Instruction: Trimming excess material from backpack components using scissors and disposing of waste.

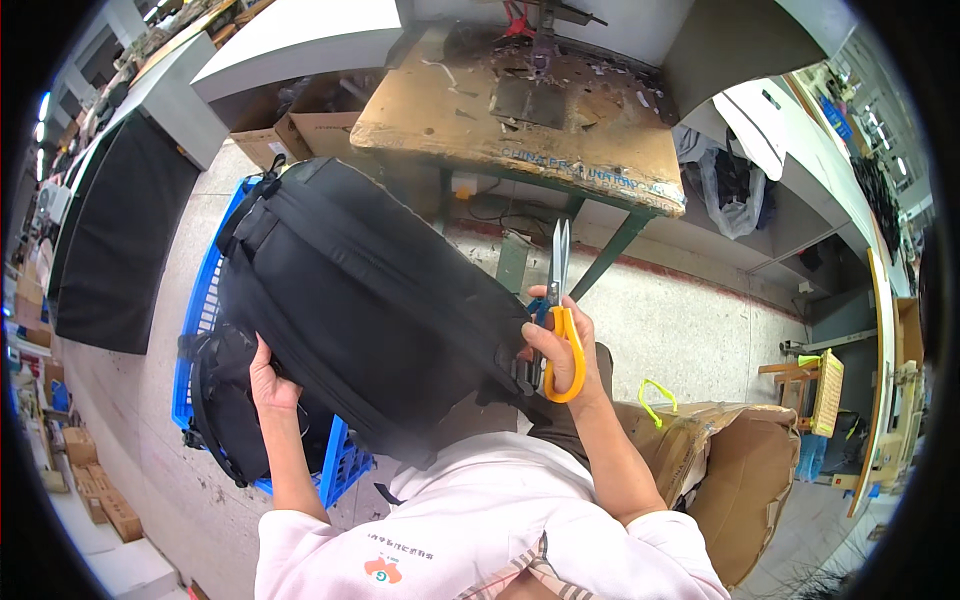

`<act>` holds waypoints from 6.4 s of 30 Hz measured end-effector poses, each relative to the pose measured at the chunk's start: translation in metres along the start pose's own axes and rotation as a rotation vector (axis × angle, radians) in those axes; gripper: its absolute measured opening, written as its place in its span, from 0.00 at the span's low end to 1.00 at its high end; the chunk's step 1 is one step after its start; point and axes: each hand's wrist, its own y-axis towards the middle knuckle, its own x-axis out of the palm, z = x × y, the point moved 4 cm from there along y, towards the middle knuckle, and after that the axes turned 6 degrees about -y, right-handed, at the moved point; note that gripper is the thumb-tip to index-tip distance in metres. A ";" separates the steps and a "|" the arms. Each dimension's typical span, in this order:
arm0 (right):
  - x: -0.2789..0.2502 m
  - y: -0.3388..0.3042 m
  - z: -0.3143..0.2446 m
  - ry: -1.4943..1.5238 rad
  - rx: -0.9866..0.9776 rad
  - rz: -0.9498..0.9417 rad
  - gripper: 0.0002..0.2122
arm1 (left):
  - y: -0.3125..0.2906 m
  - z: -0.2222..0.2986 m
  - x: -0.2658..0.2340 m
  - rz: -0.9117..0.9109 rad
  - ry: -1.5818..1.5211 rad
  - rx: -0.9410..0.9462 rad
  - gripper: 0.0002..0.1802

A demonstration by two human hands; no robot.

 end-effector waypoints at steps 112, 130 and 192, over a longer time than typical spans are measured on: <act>-0.082 0.088 -0.083 -0.130 -0.117 0.200 0.24 | 0.073 -0.023 0.264 -0.626 1.001 0.235 0.10; 0.027 0.013 -0.149 -0.824 -0.918 -0.401 0.22 | -0.088 -0.049 0.264 -1.199 1.820 1.143 0.32; -0.024 0.144 -0.109 0.025 -0.242 0.197 0.27 | 0.025 -0.065 0.165 -0.508 -0.185 0.221 0.20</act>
